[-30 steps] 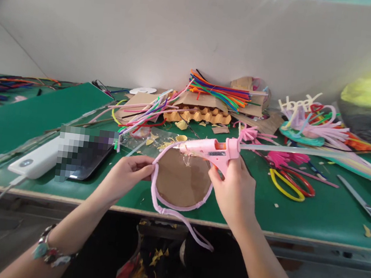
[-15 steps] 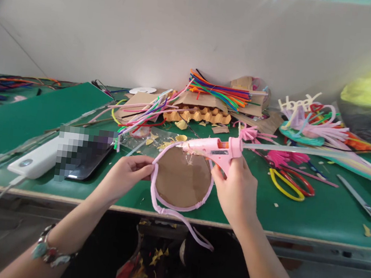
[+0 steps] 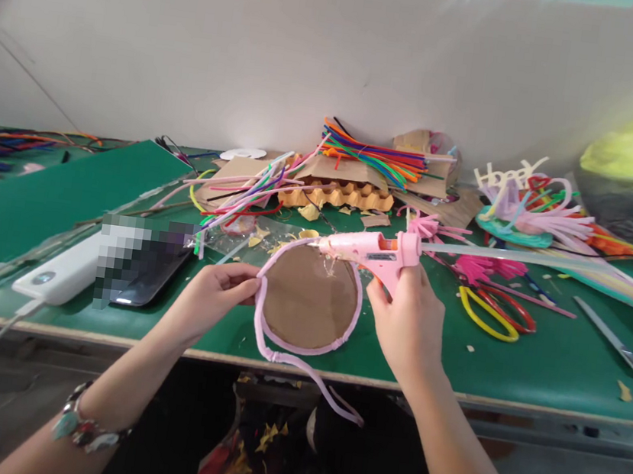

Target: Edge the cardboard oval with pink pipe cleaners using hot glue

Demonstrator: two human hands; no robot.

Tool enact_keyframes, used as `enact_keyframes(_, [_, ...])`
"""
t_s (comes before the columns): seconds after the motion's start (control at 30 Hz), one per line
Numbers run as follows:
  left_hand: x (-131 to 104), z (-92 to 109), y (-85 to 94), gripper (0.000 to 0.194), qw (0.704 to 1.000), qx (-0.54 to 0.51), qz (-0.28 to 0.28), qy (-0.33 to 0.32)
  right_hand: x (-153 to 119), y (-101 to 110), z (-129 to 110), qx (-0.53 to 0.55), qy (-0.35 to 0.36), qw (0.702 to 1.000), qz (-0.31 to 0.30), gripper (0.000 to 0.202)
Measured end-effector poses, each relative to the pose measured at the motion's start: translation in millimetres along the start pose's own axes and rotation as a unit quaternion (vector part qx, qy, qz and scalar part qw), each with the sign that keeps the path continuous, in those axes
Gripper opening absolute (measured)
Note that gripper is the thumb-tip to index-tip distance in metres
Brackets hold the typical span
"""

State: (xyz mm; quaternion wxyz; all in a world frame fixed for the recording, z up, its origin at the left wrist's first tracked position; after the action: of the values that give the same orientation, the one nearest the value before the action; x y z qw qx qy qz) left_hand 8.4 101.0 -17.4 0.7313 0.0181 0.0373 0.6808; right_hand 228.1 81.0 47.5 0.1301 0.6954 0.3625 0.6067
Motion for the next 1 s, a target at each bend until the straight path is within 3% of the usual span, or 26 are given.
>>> enact_keyframes(0.27, [1, -2, 7.4, 0.011, 1.000, -0.001, 0.024, 0.017, 2, -2, 12, -0.024, -0.039, 0.999, -0.017, 0.018])
enact_keyframes(0.43, [4, -3, 28.0, 0.012, 0.997, 0.000, 0.072, 0.034, 6, -5, 30, -0.028, -0.072, 0.997, -0.021, 0.020])
enact_keyframes(0.57, [6, -3, 41.7, 0.013, 0.996, 0.002, 0.081, 0.038, 4, -22, 45, -0.030, -0.095, 0.993, -0.058, 0.029])
enact_keyframes(0.7, [6, -5, 37.8, 0.015, 0.997, 0.011, 0.033, 0.063, -3, -52, 49, -0.031, -0.084, 0.986, -0.139, 0.027])
enact_keyframes(0.8, [3, -7, 32.2, 0.015, 0.997, 0.015, 0.012, 0.080, -6, -65, 46, -0.035, -0.068, 0.984, -0.159, 0.024])
enact_keyframes(0.9, [1, -7, 26.4, 0.015, 0.997, 0.015, 0.013, 0.079, -6, -68, 45, -0.049, -0.060, 0.983, -0.167, 0.028])
enact_keyframes(1.0, [0, -5, 19.0, 0.015, 0.997, 0.020, 0.020, 0.066, -4, -57, 45, -0.072, -0.051, 0.982, -0.165, 0.039])
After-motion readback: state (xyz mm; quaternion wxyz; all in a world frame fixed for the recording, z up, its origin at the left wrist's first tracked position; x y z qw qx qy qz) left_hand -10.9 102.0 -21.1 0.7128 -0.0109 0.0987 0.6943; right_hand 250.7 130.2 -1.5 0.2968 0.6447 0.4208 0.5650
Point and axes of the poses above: each hand's wrist, its own x-axis towards the middle knuckle, its own y-axis out of the back of the hand, z = x × y, the point moved 9 cm from there along x, towards the middle knuckle, and after that the axes turned 7 degrees about x, right-handed, at the moved point
